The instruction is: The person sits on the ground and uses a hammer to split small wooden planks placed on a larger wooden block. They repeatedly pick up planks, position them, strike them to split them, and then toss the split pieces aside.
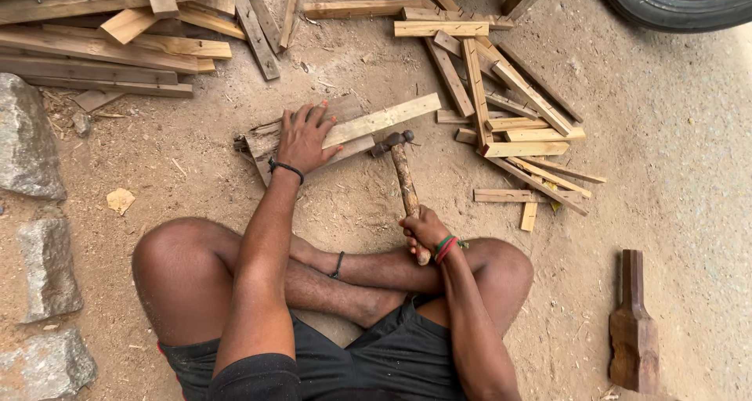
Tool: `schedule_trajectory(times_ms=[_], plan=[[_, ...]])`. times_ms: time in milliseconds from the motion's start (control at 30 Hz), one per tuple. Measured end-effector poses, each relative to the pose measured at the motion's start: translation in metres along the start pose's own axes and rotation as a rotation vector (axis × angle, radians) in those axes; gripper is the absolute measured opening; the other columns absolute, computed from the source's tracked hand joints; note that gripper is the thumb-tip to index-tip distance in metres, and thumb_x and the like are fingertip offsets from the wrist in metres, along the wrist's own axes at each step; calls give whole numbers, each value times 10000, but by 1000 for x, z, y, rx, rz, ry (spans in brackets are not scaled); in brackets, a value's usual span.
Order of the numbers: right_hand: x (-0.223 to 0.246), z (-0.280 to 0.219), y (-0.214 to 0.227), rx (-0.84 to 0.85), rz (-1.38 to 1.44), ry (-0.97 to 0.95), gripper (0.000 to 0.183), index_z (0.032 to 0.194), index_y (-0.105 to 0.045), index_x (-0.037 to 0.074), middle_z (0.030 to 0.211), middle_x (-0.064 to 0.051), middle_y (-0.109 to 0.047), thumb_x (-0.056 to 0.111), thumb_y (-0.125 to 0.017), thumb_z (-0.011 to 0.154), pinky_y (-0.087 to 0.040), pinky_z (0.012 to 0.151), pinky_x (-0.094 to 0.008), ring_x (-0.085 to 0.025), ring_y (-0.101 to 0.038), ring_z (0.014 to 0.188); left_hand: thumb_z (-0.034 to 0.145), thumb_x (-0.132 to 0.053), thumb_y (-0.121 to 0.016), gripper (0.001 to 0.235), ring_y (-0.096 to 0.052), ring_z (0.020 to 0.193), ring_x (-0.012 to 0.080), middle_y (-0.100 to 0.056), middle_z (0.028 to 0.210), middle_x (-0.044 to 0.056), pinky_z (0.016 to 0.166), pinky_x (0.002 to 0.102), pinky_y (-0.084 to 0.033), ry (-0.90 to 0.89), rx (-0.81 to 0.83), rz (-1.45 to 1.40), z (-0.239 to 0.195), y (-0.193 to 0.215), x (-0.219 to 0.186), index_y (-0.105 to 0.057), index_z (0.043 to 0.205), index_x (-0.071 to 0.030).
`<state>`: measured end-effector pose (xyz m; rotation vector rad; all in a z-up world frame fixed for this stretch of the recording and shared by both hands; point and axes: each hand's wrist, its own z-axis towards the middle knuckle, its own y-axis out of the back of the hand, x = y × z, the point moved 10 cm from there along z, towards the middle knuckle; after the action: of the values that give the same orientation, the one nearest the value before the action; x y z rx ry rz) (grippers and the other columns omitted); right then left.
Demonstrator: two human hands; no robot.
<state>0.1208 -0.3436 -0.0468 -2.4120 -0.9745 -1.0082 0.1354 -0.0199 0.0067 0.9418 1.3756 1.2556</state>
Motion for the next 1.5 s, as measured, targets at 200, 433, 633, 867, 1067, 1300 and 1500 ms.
schedule_trajectory(times_ms=[200, 433, 633, 867, 1067, 1300, 1500], plan=[[-4, -44, -34, 77, -204, -131, 138, 965, -476, 84, 621, -7, -509, 139, -603, 971, -425, 345, -297, -100, -486, 429, 905, -649, -625, 691, -366, 1468, 357, -426, 1608, 82, 1177, 657, -236, 49, -24, -25, -10, -4, -2, -590, 1415, -183], [-3, -31, -55, 172, -477, -115, 255, 913, -549, 27, 645, -43, -604, 261, -584, 1008, -511, 412, -313, -143, -598, 466, 863, -596, -698, 690, -438, 1388, 323, -521, 1495, 100, 1151, 610, -290, 121, -137, 12, -18, 7, -7, -609, 1370, -137], [2, -39, -56, 114, -586, -64, 319, 935, -582, 14, 670, -79, -653, 327, -593, 995, -544, 451, -337, -182, -657, 506, 834, -408, -831, 563, -604, 1103, 231, -688, 1284, 106, 961, 430, -446, -30, -223, 22, -8, 20, -11, -703, 1272, -79], [96, -104, -16, -706, -781, 488, 588, 1281, -586, 50, 945, -84, -742, 499, -686, 915, -597, 566, -378, -205, -724, 680, 936, -220, -791, 195, -623, 1047, 117, -743, 1132, -84, 1125, 395, -400, -436, -559, 407, -55, 158, -37, -746, 1126, -228], [204, -204, -44, -1237, -1092, 1279, 873, 1382, -462, -22, 1290, -232, -580, 560, -745, 797, -527, 919, -511, -401, -632, 1117, 937, -279, -768, 128, -623, 1076, 83, -735, 1078, -96, 1213, 379, -287, -817, -481, 637, -79, 243, -86, -722, 1054, -300], [118, -96, -50, -414, -826, 739, 540, 1414, -555, 73, 865, -187, -710, 322, -730, 967, -564, 716, -422, -298, -708, 770, 981, -284, -839, 264, -551, 1232, 136, -637, 1270, -38, 1276, 430, -221, -832, -609, 576, -83, 275, -103, -635, 1148, -299], [87, -80, -41, -266, -265, 635, 448, 1386, -453, 64, 780, -74, -694, 271, -592, 1014, -543, 561, -332, -171, -660, 618, 859, -717, -826, 1164, -222, 1596, 371, -104, 1738, 181, 1266, 703, -144, -16, -637, 57, -54, 235, 26, -165, 1648, -175]])
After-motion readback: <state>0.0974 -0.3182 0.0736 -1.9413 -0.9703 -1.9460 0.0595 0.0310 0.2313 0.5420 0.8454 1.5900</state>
